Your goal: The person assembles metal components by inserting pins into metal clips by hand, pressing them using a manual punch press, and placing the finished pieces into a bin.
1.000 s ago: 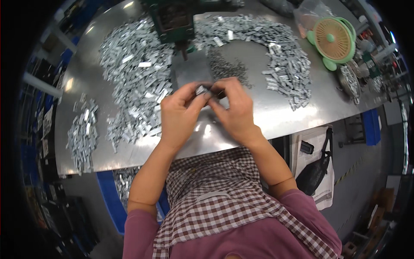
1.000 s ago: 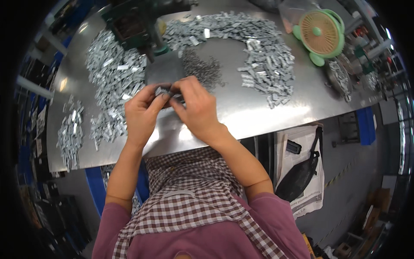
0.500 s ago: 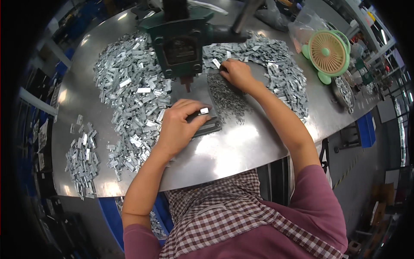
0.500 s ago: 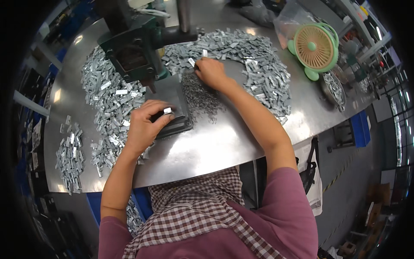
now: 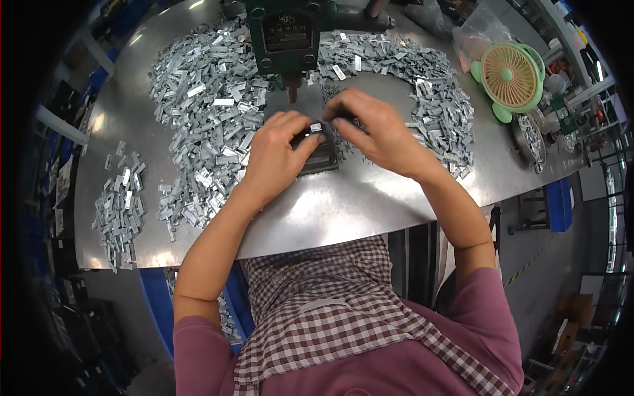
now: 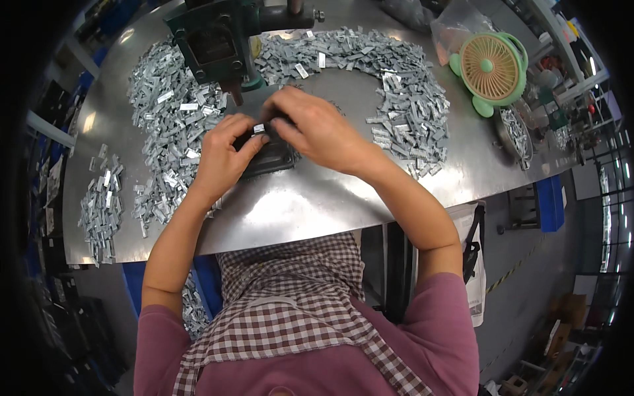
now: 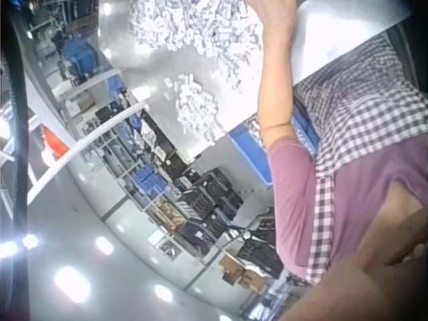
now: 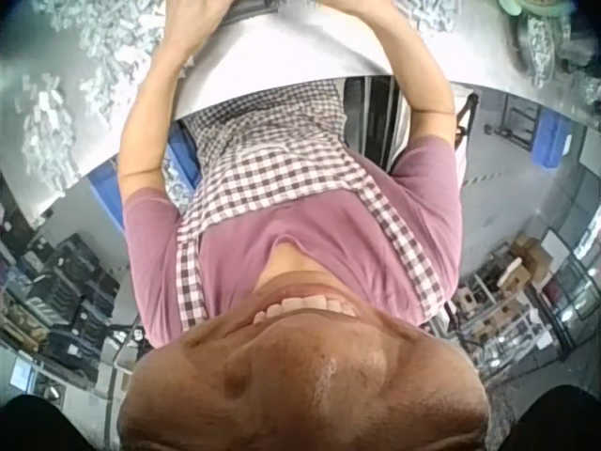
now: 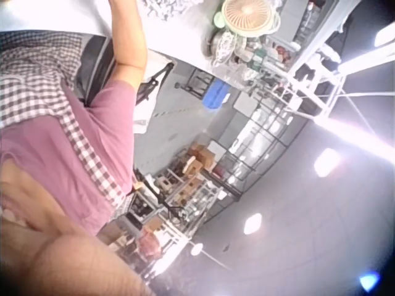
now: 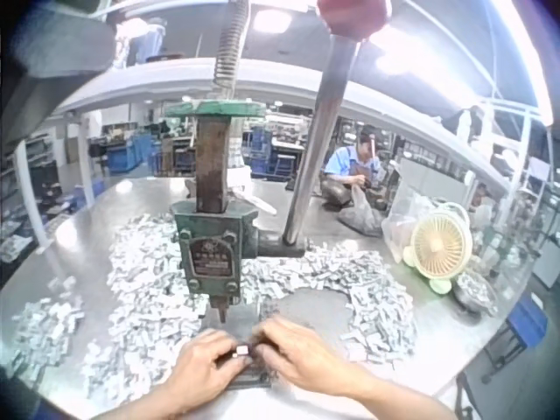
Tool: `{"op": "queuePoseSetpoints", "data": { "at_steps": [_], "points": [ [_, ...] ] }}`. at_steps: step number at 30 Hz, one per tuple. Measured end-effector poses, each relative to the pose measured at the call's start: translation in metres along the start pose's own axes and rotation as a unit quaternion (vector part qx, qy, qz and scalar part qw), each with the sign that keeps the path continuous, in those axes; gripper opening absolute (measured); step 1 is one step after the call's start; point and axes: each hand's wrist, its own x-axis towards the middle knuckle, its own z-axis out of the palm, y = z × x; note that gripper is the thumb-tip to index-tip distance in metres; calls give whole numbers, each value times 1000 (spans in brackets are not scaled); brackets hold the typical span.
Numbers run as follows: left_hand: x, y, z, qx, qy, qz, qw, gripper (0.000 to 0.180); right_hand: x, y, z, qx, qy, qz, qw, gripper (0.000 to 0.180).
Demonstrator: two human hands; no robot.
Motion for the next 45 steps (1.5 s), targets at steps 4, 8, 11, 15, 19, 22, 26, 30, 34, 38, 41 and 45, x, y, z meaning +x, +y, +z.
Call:
{"op": "queuePoseSetpoints", "data": {
  "at_steps": [4,8,11,15,19,22,26,30,34,38,41,45],
  "points": [
    [0,8,1,14,6,-6,1000,18,-3,0,6,-6,-6,-4,1000,16],
    [-1,7,5,21,17,14,1000,19,-5,1,7,34,14,37,999,17],
    [-1,7,3,35,7,15,999,20,-2,2,5,26,3,35,999,18],
    [0,10,1,43,4,13,999,20,4,2,-1,42,-20,30,998,17],
    [0,9,-1,35,-7,-6,999,20,8,2,-3,8,-34,9,999,17],
    [1,6,-1,38,-12,5,999,20,15,0,-9,-22,-73,-28,997,18],
    [-1,4,0,32,-4,4,999,20,18,-2,-9,-53,-88,-50,993,19],
    [3,8,3,43,-16,-19,999,18,18,-5,-12,-109,-101,-72,986,19],
    [3,3,6,7,2,-16,1000,17,26,-8,-13,-139,-138,-109,975,16],
    [6,-2,2,-35,-8,-46,998,17,15,-19,-2,-264,-69,-148,951,19],
    [4,-8,-3,15,16,-23,999,17,2,-1,14,-205,50,-170,963,21],
    [3,-24,-8,70,63,-37,995,21,0,-24,-26,-79,218,1,973,21]
  ]
}}
